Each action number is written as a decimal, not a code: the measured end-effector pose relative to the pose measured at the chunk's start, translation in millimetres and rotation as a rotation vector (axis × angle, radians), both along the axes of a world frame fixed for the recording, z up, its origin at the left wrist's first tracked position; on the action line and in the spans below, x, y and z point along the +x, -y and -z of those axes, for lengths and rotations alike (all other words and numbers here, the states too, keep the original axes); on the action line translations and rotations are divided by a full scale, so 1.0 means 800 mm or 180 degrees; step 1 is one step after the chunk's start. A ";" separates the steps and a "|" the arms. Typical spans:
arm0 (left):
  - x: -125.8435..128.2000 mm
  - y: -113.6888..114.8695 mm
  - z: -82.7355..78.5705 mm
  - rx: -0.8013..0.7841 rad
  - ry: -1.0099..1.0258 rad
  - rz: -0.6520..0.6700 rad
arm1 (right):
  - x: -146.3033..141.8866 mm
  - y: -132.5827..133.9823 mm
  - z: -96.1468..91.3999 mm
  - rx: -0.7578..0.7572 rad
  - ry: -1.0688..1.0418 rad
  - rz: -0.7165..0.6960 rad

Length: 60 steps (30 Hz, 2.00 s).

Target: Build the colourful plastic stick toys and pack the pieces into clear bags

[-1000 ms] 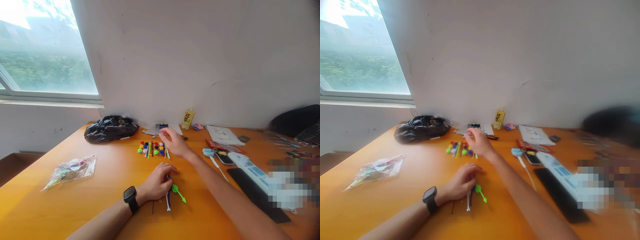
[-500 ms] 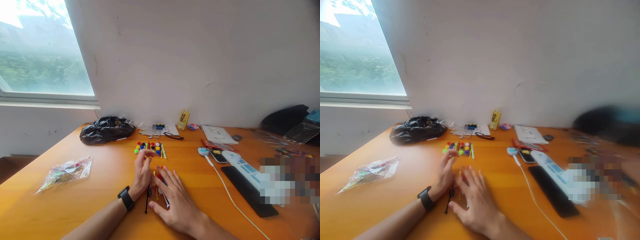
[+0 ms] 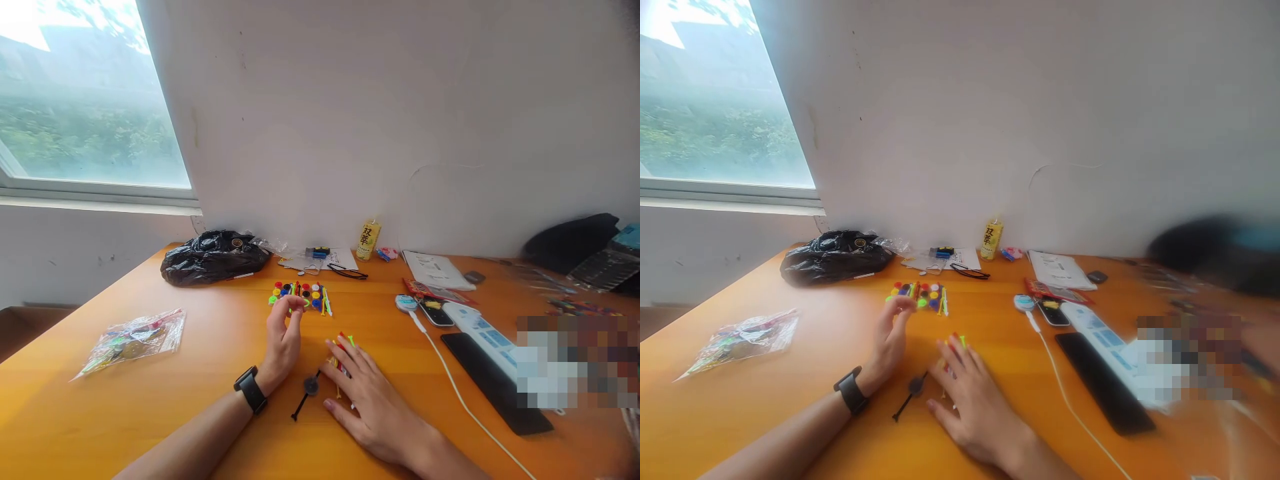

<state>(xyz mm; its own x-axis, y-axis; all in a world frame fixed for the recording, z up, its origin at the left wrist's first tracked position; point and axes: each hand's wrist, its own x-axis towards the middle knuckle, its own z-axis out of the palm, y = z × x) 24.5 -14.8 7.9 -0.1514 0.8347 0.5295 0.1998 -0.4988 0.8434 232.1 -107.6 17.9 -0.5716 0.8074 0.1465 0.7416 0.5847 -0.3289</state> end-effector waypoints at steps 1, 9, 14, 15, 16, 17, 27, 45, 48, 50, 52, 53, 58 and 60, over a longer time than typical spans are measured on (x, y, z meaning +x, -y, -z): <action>0.000 0.000 0.000 0.0016 -0.0023 -0.0006 | 0.012 -0.002 0.002 0.0030 -0.0026 0.0106; 0.005 0.006 -0.003 0.0185 -0.0531 0.0004 | 0.084 -0.070 0.025 0.0187 -0.0326 0.0975; 0.007 0.006 -0.002 0.0261 -0.0738 0.0149 | 0.093 -0.146 0.032 0.0642 -0.0402 0.1035; 0.007 0.006 -0.001 0.0251 -0.0755 0.0170 | 0.093 -0.160 0.032 0.0714 -0.0403 0.0995; 0.007 0.005 -0.001 0.0235 -0.0770 0.0187 | 0.093 -0.173 0.034 0.0741 -0.0380 0.0955; 0.006 0.005 0.000 0.0212 -0.0786 0.0207 | 0.092 -0.185 0.035 0.0779 -0.0361 0.0981; 0.006 0.010 -0.002 0.0171 -0.1061 0.0399 | 0.086 -0.209 0.037 0.1264 -0.0134 0.1398; 0.010 0.014 0.002 0.0258 -0.2284 0.1713 | 0.076 -0.190 0.011 0.1535 0.0184 0.1351; 0.010 0.013 0.001 0.0178 -0.2195 0.1775 | 0.070 -0.185 0.008 0.1314 0.0118 0.0931; 0.010 0.012 0.001 0.0074 -0.2040 0.1801 | 0.067 -0.183 0.005 0.1204 0.0004 0.0762; 0.009 0.011 0.000 -0.0112 -0.1782 0.1839 | 0.062 -0.182 0.001 0.1135 -0.0302 0.0680; 0.008 0.010 0.000 -0.0229 -0.1616 0.1856 | 0.059 -0.181 -0.001 0.1096 -0.0552 0.0673; 0.008 0.002 0.000 -0.0601 -0.0646 0.1609 | 0.030 -0.171 -0.009 0.0658 -0.2235 0.0624; 0.009 -0.002 0.002 -0.0599 -0.0264 0.1504 | 0.012 -0.162 -0.009 0.0386 -0.2659 0.0479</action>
